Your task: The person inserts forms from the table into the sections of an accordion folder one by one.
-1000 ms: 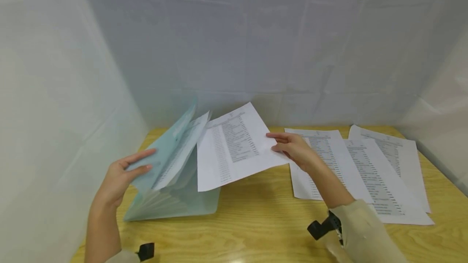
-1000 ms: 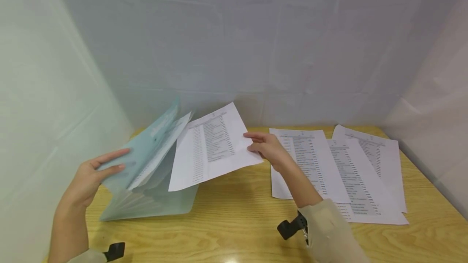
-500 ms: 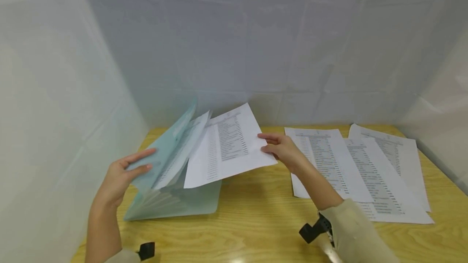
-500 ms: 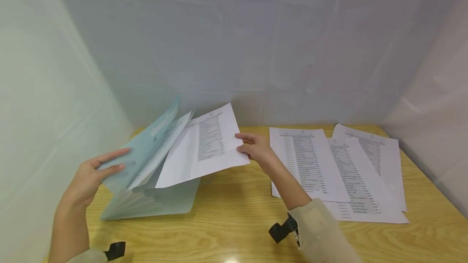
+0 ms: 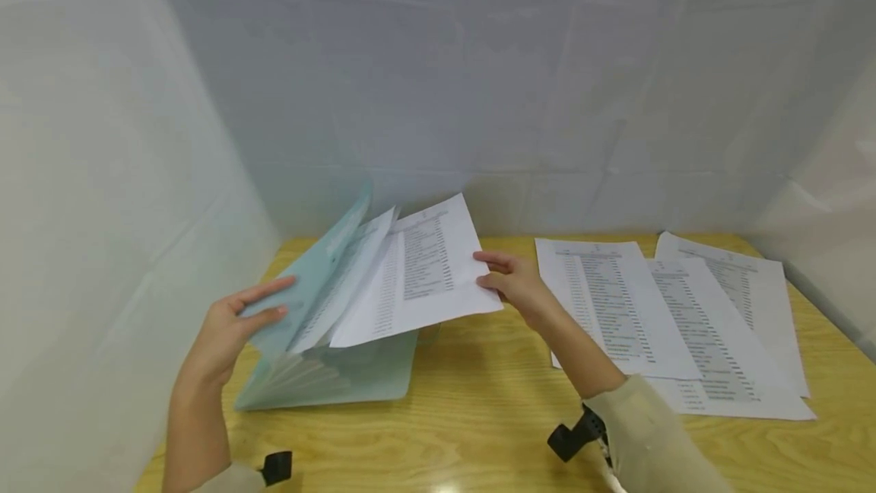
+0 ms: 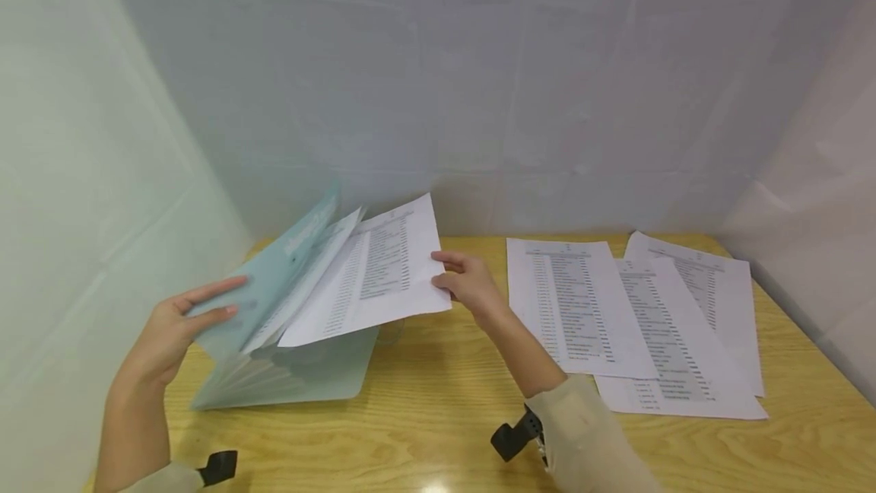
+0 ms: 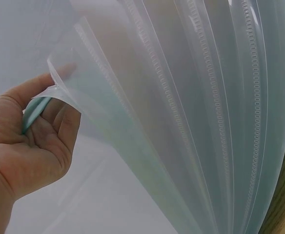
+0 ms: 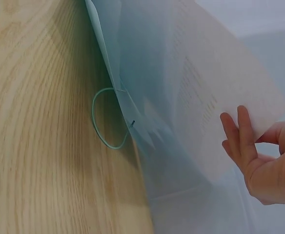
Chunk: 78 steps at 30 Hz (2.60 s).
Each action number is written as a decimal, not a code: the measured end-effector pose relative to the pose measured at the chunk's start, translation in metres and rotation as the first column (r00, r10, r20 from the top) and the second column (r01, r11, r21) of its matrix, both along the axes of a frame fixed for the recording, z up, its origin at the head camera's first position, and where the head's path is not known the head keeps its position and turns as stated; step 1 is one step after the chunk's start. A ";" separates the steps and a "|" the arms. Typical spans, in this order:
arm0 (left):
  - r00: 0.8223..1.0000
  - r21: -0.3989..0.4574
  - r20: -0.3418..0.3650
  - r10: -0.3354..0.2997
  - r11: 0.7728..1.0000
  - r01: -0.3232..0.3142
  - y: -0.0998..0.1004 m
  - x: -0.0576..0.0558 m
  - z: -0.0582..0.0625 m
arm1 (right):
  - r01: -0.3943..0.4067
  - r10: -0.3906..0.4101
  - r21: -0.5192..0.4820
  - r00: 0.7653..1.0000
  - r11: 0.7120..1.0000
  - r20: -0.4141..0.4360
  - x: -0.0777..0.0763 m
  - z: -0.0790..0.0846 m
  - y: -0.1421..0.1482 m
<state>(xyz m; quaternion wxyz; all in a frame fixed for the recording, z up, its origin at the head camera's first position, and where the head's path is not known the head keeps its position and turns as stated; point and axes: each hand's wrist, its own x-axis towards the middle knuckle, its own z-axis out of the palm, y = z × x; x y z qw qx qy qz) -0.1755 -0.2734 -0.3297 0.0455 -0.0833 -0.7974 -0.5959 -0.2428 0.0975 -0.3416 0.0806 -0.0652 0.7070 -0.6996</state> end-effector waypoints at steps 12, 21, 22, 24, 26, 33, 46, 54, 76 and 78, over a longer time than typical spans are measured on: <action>1.000 0.003 0.003 0.004 1.000 -0.004 0.001 -0.002 0.002 | 0.085 -0.077 0.066 0.990 0.994 -0.114 0.009 -0.006 -0.028; 1.000 0.011 0.000 0.010 1.000 -0.010 0.000 0.000 0.002 | 0.110 -0.104 0.054 0.988 0.992 -0.111 0.017 -0.014 -0.049; 1.000 0.013 -0.002 0.009 1.000 -0.009 0.000 0.000 0.002 | 0.108 -0.102 0.050 0.988 0.993 -0.113 0.018 -0.015 -0.051; 1.000 0.014 -0.003 0.008 1.000 -0.008 0.000 0.000 0.002 | 0.107 -0.101 0.044 0.988 0.993 -0.116 0.021 -0.016 -0.055; 1.000 0.015 -0.002 0.007 1.000 -0.007 0.000 0.000 0.001 | 0.108 -0.103 0.040 0.987 0.993 -0.121 0.023 -0.017 -0.059; 1.000 0.025 -0.010 -0.002 1.000 0.002 0.001 0.000 0.000 | 0.119 -0.112 0.045 0.984 0.992 -0.141 0.026 -0.024 -0.070; 1.000 0.010 -0.007 -0.012 1.000 0.012 0.002 -0.001 -0.003 | 0.090 -0.094 -0.034 0.986 0.995 -0.138 0.028 -0.030 -0.088; 1.000 0.022 0.005 0.000 1.000 0.000 0.002 0.000 -0.004 | 0.056 -0.059 -0.035 0.992 0.998 -0.116 0.027 -0.034 -0.097; 1.000 0.019 0.003 -0.005 1.000 0.005 0.004 -0.003 -0.003 | -0.104 0.107 0.030 0.982 0.994 -0.154 0.023 -0.047 -0.109; 1.000 0.019 0.003 -0.005 1.000 0.005 0.004 -0.003 -0.003 | -0.122 0.127 0.046 0.981 0.992 -0.144 0.023 -0.046 -0.110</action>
